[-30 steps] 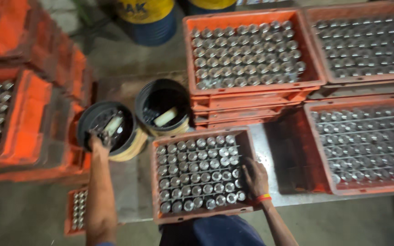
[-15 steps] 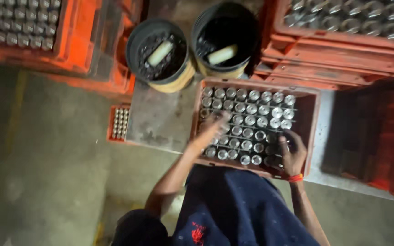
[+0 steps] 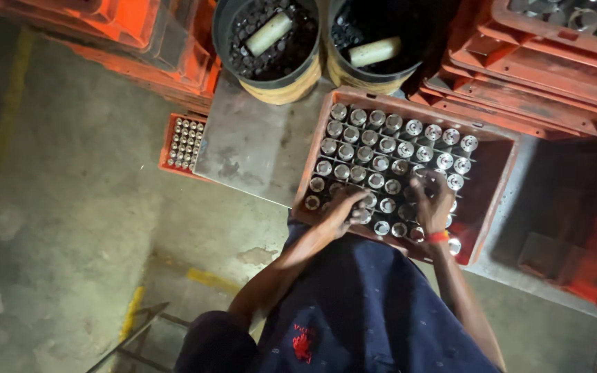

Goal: The person repeatedly picks small metal caps from buckets and places them into a red plastic crate, filling the crate in a grid pattern. The person then lifts the filled crate and places it on a stack of other crates.

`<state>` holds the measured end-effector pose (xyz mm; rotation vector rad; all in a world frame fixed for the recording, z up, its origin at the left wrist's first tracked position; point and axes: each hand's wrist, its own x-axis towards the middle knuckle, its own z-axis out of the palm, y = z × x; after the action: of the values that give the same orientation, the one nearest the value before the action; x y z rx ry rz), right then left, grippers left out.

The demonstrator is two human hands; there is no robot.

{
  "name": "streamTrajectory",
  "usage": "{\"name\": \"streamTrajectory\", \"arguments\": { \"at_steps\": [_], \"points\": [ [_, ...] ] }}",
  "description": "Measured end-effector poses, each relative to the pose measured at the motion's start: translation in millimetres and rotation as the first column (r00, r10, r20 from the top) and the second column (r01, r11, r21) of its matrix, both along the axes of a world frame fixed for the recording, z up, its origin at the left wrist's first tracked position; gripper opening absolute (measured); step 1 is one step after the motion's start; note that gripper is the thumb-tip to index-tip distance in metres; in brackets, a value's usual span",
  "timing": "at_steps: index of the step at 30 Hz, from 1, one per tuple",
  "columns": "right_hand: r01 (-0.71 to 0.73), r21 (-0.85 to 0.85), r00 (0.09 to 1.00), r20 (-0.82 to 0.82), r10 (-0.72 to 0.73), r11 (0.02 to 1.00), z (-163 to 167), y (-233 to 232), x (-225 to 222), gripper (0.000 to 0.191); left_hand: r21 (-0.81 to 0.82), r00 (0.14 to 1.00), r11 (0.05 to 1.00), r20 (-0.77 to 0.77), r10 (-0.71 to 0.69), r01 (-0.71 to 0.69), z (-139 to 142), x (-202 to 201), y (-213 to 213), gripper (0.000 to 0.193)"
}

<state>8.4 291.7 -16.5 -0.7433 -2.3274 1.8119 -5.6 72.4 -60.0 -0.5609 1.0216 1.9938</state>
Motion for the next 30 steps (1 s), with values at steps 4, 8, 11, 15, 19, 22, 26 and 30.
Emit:
{"name": "streamTrajectory", "arguments": {
  "at_steps": [4,8,11,15,19,22,26,30],
  "points": [
    [-0.175,0.7,0.919,-0.138,0.371,0.693,-10,3,-30,0.014,0.05,0.97,0.986,0.191,0.149,-0.161,5,-2,-8,0.026],
    [-0.252,0.663,0.928,-0.042,0.37,0.705,-13,6,-51,0.015,0.135,0.993,0.984,0.024,0.113,-0.116,4,3,-12,0.029],
    [-0.291,0.574,0.938,0.016,0.345,0.765,-11,9,-56,0.021,0.13,0.995,0.99,-0.073,0.062,-0.052,9,4,-11,0.036],
    [-0.217,0.238,0.946,-0.189,0.264,0.947,-11,-4,-27,0.03,0.066,0.956,0.99,-0.275,-0.099,0.122,21,0,-5,0.046],
    [-0.49,-0.297,0.866,-0.058,0.497,0.819,-13,-25,21,0.026,0.021,0.955,0.967,-0.165,-0.248,0.255,17,0,2,0.037],
    [-0.391,-0.422,0.895,0.034,0.445,0.818,-14,-24,30,0.024,0.134,0.957,0.959,-0.182,-0.225,0.251,2,4,5,0.03],
    [-0.159,-0.142,0.985,-0.096,0.146,0.977,-11,6,16,0.023,0.168,0.996,0.984,0.071,0.054,-0.066,-15,7,5,0.03],
    [-0.059,0.223,0.996,-0.047,0.071,0.973,-3,36,2,0.014,0.193,0.891,0.917,0.369,0.263,-0.35,-16,4,-5,0.029]
  ]
}}
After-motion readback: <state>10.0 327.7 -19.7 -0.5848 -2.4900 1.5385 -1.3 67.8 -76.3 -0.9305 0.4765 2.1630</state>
